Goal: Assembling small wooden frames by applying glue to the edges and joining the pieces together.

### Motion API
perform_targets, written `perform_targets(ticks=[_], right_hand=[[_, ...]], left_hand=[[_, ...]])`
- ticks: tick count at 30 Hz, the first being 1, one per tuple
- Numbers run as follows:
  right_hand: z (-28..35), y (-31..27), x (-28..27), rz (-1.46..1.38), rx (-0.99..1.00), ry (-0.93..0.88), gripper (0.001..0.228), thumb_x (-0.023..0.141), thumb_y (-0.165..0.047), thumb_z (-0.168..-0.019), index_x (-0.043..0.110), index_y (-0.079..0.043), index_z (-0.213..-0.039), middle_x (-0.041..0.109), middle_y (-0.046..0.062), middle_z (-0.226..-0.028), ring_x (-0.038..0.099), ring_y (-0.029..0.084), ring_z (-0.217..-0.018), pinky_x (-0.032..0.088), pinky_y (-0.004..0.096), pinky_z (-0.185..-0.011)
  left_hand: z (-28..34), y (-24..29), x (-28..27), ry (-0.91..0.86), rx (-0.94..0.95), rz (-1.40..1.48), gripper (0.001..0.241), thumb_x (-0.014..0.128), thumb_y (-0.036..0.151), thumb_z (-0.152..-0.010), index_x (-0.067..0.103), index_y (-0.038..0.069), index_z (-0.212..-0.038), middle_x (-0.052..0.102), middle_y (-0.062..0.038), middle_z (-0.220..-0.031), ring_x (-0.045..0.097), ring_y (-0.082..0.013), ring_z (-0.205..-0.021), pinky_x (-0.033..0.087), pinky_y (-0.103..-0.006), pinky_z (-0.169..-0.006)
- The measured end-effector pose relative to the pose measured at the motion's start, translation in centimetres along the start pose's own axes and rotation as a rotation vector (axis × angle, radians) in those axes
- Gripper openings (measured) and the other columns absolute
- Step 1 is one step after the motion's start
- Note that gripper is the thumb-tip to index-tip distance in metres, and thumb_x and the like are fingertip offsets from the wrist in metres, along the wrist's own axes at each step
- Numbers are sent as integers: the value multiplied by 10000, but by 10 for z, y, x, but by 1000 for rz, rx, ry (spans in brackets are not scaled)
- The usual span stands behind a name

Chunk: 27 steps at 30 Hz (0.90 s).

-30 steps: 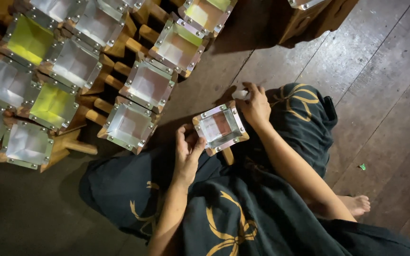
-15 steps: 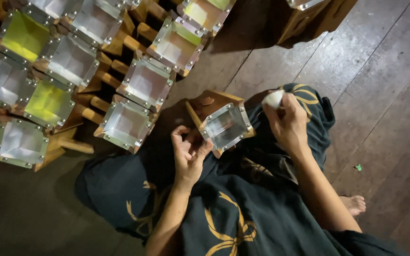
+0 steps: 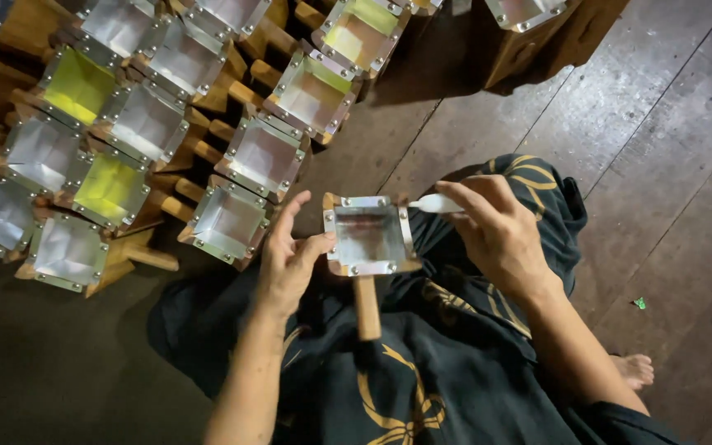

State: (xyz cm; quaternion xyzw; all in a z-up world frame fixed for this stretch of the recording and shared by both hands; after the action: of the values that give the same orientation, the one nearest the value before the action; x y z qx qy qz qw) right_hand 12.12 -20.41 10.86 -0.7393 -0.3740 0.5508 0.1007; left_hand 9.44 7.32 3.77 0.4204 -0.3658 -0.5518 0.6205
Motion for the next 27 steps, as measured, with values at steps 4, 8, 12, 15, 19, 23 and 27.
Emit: perform_targets(ticks=[4, 8, 12, 15, 19, 23, 27], right_hand=[[-5, -10, 12, 14, -96, -35, 259, 711, -152, -986, 719, -99, -1240, 666, 119, -1024, 710, 346, -852, 588, 412, -731], [-9, -23, 24, 30, -261, -44, 153, 633, -151, -1020, 733, -102, -1125, 629, 125, -972, 662, 338, -782, 571, 402, -694], [-8, -27, 38, 52, -373, -24, 125, 616, -119, -1034, 740, -102, -1031, 592, 140, -956, 614, 325, -760, 539, 384, -662], [-10, -31, 45, 45, -434, -6, 179, 560, -107, -1048, 732, -96, -1001, 568, 156, -977, 575, 330, -769, 510, 392, -661], [-16, -42, 45, 97, -459, -2, 182, 549, -95, -1049, 719, -104, -986, 558, 144, -970, 557, 316, -769, 497, 384, -665], [-25, -57, 44, 122, -509, -6, 154, 582, -76, -1043, 716, -93, -970, 548, 148, -972, 551, 320, -793, 468, 382, -658], [-26, -60, 49, 145, -542, -8, 138, 597, -56, -1030, 706, -89, -951, 549, 144, -971, 557, 315, -801, 462, 381, -656]], left_hand=[[-9, -22, -1, -113, -137, 7, 624, 699, 125, -822, 584, 62, -1432, 667, -107, -834, 611, -127, -784, 597, -295, -616], [-22, -70, -3, -124, -344, 76, 509, 667, 115, -809, 677, 59, -1314, 683, -166, -813, 630, -187, -697, 643, -370, -542], [-25, -80, 0, -129, -283, 20, 440, 724, 145, -797, 732, 43, -1225, 720, -177, -849, 632, -180, -741, 649, -392, -583], [-25, -59, 7, -123, -249, -89, 411, 736, 247, -796, 771, 90, -1175, 753, -114, -915, 601, -151, -855, 568, -411, -777], [-27, -70, 4, -110, -281, -156, 382, 729, 299, -794, 798, 150, -1138, 777, -77, -936, 630, -130, -884, 552, -358, -816], [-28, -64, 8, -131, -292, -131, 414, 704, 280, -803, 777, 80, -1158, 768, -120, -1031, 634, -184, -961, 527, -394, -908], [-25, -46, 14, -141, -282, -186, 396, 685, 311, -801, 799, 117, -1128, 785, -86, -1015, 657, -157, -960, 525, -345, -896]])
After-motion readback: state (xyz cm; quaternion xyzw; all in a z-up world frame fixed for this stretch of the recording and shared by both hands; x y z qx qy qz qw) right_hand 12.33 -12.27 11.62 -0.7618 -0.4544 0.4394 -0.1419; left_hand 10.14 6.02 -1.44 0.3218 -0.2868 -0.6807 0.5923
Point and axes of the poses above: each hand's wrist, its own z-axis away from the middle knuckle, its own x-axis out of the palm, y = z × x, the point moved 6 cm from there along -z, towards the middle knuckle
